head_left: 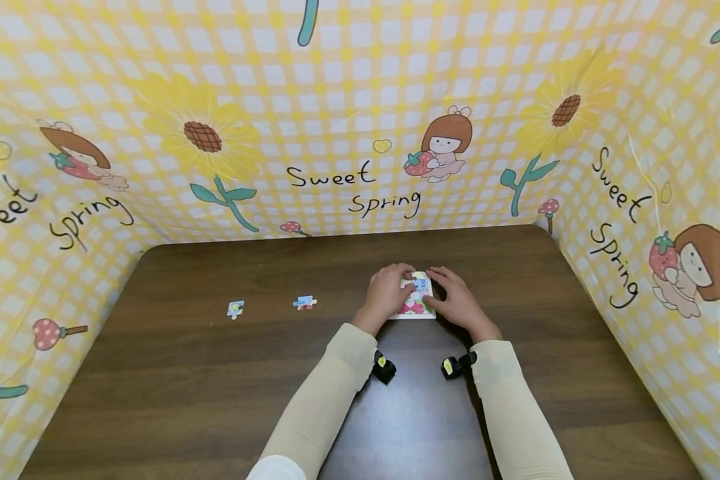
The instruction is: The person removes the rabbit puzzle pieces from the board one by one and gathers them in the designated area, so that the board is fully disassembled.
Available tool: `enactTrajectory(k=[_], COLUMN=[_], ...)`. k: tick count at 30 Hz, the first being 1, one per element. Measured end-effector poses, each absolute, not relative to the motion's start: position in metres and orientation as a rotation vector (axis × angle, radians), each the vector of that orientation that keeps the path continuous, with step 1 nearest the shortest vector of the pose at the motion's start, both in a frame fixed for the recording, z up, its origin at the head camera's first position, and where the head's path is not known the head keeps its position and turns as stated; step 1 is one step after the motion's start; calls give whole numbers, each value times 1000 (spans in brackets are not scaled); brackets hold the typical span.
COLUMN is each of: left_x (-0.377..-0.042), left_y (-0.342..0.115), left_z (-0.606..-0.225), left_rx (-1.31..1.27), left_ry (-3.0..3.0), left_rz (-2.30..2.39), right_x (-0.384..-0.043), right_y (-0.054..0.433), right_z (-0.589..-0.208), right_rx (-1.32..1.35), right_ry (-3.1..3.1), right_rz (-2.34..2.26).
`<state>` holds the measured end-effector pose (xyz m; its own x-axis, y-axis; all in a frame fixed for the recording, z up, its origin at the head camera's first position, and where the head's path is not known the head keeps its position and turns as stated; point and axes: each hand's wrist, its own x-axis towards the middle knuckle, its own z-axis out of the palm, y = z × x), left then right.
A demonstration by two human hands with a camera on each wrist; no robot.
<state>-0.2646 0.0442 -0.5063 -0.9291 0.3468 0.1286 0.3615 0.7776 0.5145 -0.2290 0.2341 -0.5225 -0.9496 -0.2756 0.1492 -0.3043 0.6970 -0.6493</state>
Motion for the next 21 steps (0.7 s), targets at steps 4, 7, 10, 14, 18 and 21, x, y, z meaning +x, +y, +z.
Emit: enactTrajectory(k=[4,7,10,14,18,21], left_x=[-264,-264,-263,-262,-259,-256], left_y=[36,29,19,1,-20,-34], left_z=[-501,-497,-490,-482,-477,-477], left_rx=[-576,-555,-536,-538,-555,-559], left_ry=[-2943,-2958,-2965,-2961,-2983,-3011], left_rz=[-939,-975,-984,-955,-897,-847], right_x=[-228,-227,-227,-228,-227,-226], right_y=[233,233,233,234,234,233], right_z=[-521,-521,-521,-521,-521,-521], right_rx=[481,473,467,468,484,494], right_ry=[-2865,-2875,-2874,-2875,-2886,-2885], right_rz=[1108,1101,1099,1108,1110,1114])
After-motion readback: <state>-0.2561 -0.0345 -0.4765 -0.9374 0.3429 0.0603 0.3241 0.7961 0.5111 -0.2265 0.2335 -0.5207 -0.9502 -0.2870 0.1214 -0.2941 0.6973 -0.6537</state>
